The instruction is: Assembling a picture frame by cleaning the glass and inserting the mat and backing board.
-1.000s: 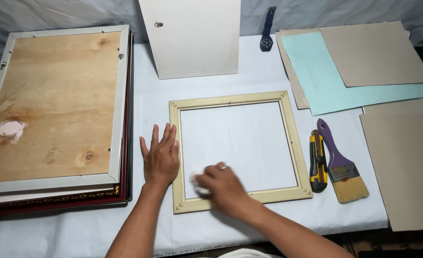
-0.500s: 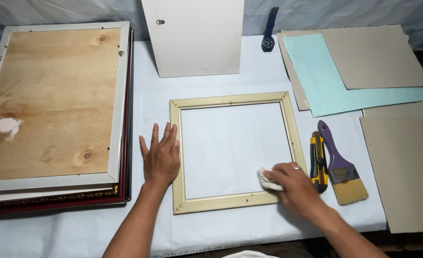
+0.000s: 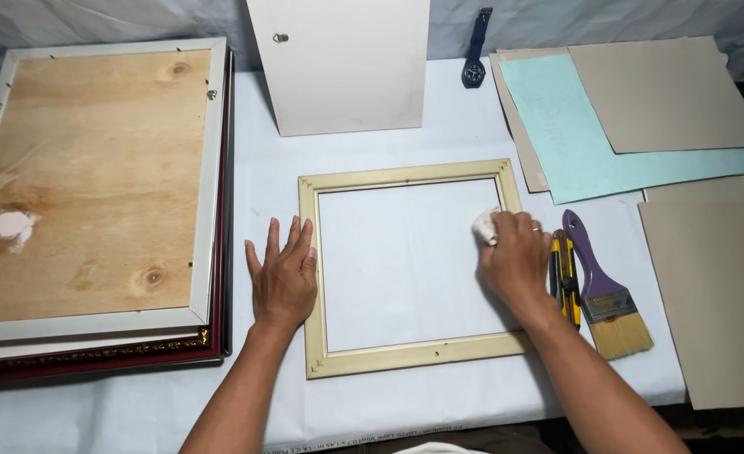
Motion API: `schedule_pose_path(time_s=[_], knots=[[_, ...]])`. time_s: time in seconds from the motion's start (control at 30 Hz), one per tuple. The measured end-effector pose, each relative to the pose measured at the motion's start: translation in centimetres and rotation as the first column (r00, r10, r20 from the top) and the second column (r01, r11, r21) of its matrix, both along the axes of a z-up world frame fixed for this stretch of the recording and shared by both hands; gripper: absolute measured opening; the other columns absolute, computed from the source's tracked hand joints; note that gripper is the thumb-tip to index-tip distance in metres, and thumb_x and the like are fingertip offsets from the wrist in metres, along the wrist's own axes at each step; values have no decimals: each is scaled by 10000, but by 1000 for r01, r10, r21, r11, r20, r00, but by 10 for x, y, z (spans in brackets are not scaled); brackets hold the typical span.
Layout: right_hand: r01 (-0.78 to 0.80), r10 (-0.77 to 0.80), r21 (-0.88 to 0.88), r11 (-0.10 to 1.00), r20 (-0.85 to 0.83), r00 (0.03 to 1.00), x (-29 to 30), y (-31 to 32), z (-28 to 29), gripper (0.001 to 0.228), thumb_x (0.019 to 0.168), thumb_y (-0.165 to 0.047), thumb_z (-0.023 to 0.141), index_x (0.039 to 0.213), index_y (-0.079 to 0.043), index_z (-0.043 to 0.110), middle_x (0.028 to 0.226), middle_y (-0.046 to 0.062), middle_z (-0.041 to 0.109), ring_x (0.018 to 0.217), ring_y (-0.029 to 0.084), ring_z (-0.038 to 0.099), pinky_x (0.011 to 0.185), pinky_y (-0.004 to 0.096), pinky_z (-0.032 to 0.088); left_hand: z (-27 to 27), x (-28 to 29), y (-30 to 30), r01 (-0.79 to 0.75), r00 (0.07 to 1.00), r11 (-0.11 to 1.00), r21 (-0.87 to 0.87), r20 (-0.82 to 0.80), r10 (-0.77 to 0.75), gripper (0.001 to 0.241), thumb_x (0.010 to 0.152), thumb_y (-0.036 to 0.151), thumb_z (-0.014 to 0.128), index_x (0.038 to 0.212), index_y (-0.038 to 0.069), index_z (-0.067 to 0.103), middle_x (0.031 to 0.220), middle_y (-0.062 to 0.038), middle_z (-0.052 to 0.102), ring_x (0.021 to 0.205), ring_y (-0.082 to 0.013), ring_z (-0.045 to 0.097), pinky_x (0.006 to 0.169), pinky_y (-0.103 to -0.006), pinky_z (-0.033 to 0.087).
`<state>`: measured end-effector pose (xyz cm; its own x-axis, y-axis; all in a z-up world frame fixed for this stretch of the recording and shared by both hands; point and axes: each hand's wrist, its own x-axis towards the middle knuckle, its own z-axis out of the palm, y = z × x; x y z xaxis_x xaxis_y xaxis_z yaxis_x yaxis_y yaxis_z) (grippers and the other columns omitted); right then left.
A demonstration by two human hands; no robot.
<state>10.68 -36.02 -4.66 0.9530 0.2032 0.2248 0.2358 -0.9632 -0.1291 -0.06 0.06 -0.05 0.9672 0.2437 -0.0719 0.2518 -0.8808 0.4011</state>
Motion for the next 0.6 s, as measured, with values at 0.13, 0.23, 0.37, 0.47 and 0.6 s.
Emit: schedule_pose_path(time_s=[0.13, 0.23, 0.37, 0.47, 0.6], knots=[[-98, 102, -30, 995, 188, 977, -35, 81, 33, 369, 669, -15, 704, 1027, -54, 621, 885, 153, 576, 785, 394, 609, 676, 486, 462, 0, 2, 0, -11, 1000, 1000, -9, 17, 11, 499, 1082, 383, 281, 1566, 309, 379, 1625, 62, 362, 1560, -236, 186, 1236, -607, 27], [-351, 322, 185, 918, 173, 931, -73, 169, 32, 422, 623, -29, 761, 1023, -50, 630, 853, 152, 575, 729, 396, 601, 614, 492, 456, -2, 0, 0, -11, 1000, 1000, 11, 12, 11, 498, 1081, 390, 282, 1564, 319, 380, 1625, 72, 360, 1561, -227, 185, 1239, -604, 31], [-462, 435, 261, 847, 158, 887, -60, 198, 26, 415, 648, -50, 753, 1027, -48, 583, 864, 148, 543, 759, 394, 579, 650, 471, 447, -3, -1, -1, 5, 1000, 1000, 13, 9, -5, 493, 1085, 383, 295, 1566, 312, 378, 1627, 64, 362, 1558, -239, 192, 1237, -608, 37], [-255, 250, 241, 937, 52, 967, -8, 136, 44, 383, 688, -23, 737, 1043, -34, 594, 920, 195, 583, 829, 443, 600, 705, 532, 460, -1, 1, -3, 3, 1000, 1000, 6, 12, -3, 494, 1085, 381, 290, 1567, 313, 376, 1628, 64, 360, 1560, -237, 186, 1238, -606, 32], [115, -113, 135, 984, -23, 993, 50, 31, 24, 339, 802, -94, 642, 1133, -42, 592, 1040, 196, 590, 943, 458, 636, 803, 544, 468, -1, 0, -1, -6, 1000, 1000, 7, 3, 6, 495, 1075, 384, 300, 1562, 331, 373, 1625, 82, 356, 1559, -230, 184, 1237, -612, 29]])
